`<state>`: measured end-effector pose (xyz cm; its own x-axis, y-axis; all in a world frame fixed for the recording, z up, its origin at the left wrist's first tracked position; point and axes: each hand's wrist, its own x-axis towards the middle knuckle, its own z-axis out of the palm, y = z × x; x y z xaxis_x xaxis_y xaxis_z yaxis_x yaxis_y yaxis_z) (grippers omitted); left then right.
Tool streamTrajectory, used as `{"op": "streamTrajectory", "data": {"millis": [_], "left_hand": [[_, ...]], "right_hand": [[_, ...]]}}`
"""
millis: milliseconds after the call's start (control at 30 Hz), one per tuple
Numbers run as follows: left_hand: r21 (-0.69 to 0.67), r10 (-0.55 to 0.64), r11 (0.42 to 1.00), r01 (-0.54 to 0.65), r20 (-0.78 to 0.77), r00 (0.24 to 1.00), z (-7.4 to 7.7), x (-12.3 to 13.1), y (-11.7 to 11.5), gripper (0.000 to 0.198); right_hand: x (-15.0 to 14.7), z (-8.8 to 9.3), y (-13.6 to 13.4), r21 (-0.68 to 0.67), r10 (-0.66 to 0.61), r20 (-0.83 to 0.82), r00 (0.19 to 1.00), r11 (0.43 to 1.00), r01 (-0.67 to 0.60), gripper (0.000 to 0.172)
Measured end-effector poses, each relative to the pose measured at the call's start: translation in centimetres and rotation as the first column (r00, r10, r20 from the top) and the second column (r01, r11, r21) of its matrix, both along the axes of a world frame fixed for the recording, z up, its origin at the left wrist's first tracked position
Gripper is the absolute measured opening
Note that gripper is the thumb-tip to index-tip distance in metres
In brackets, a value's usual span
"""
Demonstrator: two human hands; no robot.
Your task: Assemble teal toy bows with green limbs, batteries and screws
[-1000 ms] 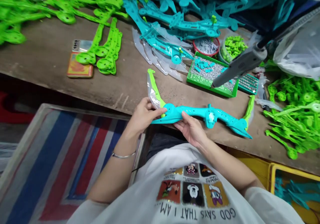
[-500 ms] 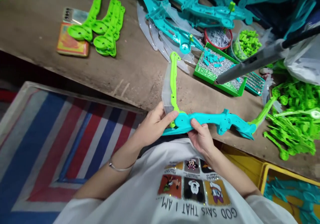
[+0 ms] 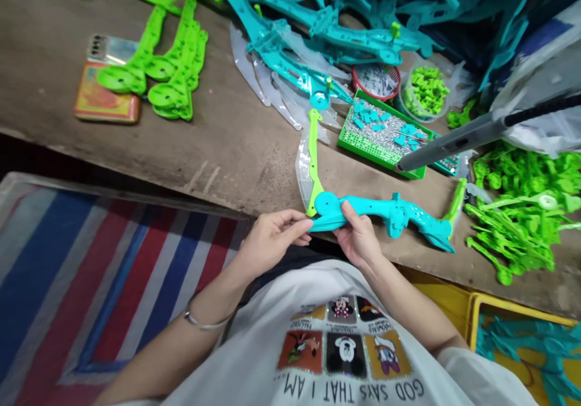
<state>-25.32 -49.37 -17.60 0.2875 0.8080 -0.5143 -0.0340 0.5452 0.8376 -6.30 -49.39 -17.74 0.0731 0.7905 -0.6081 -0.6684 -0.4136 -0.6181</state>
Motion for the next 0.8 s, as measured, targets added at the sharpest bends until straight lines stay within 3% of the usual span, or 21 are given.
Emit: {"op": "streamTrajectory", "data": {"millis": [100,200,267,333,400,433,467,500,533,567,600,633,667,800], "left_hand": [[-0.074,0.069,0.996,-0.059,0.137,0.988,-1.0,0.0,0.9,0.05],[-0.108,0.143,0.986,-0.126,0.172,0.975,-2.0,0.2,1.6,0.055],[-0.098,0.186,0.98,-0.172,0.158,0.97,-2.7,0.4,2.0,0.056],[-0.084,0.206,0.977,-0.195,0.143,0.968,-3.2,0.5,2.3,0.056],[-0.089,0.205,0.977,-0.195,0.126,0.971,-3.7,0.5,2.6,0.057],[-0.099,0.203,0.976,-0.192,0.115,0.972,-3.9,0.5,2.6,0.058],[-0.109,0.203,0.975,-0.192,0.104,0.974,-4.0,0.5,2.7,0.06],[-0.115,0.208,0.974,-0.197,0.097,0.973,-4.1,0.5,2.6,0.061],[-0.116,0.216,0.972,-0.205,0.093,0.972,-4.1,0.5,2.5,0.062],[-0.113,0.223,0.971,-0.212,0.093,0.97,-4.1,0.6,2.4,0.063],[-0.107,0.227,0.97,-0.216,0.096,0.969,-4.0,0.6,2.3,0.063],[-0.101,0.227,0.971,-0.217,0.103,0.968,-4.0,0.6,2.2,0.064],[-0.095,0.223,0.972,-0.213,0.113,0.968,-3.9,0.6,2.1,0.064],[-0.076,0.183,0.982,-0.173,0.16,0.97,-3.7,0.1,2.0,0.069]], "right_hand": [[0.3,-0.3,1.6,0.0,0.024,-0.024,0.999,1.0,-0.024,0.033],[1.3,-0.1,2.4,-0.047,0.074,-0.07,0.995,0.996,-0.077,0.034],[2.7,0.5,2.3,-0.093,0.18,-0.113,0.977,0.977,-0.19,0.039],[4.6,1.7,2.0,-0.125,0.355,-0.134,0.925,0.92,-0.371,0.045],[6.8,3.0,1.9,-0.124,0.49,-0.03,0.871,0.863,-0.49,0.046],[7.8,3.6,2.1,-0.098,0.464,0.116,0.878,0.885,-0.454,0.042],[8.8,4.2,2.5,-0.036,0.342,0.313,0.886,0.937,-0.349,0.038],[9.6,4.8,3.2,0.079,0.131,0.511,0.849,0.977,-0.198,0.036],[10.3,5.2,4.1,0.234,-0.12,0.651,0.749,0.971,-0.048,0.039],[10.8,5.6,5.1,0.383,-0.333,0.711,0.619,0.922,0.056,0.046],[11.0,5.9,6.3,0.488,-0.464,0.72,0.516,0.867,0.099,0.056],[11.1,6.2,7.6,0.539,-0.51,0.717,0.476,0.838,0.085,0.065],[11.0,6.4,8.8,0.55,-0.495,0.716,0.492,0.834,0.039,0.069],[10.4,6.9,12.6,0.482,-0.309,0.713,0.629,0.868,-0.12,0.052]]}}
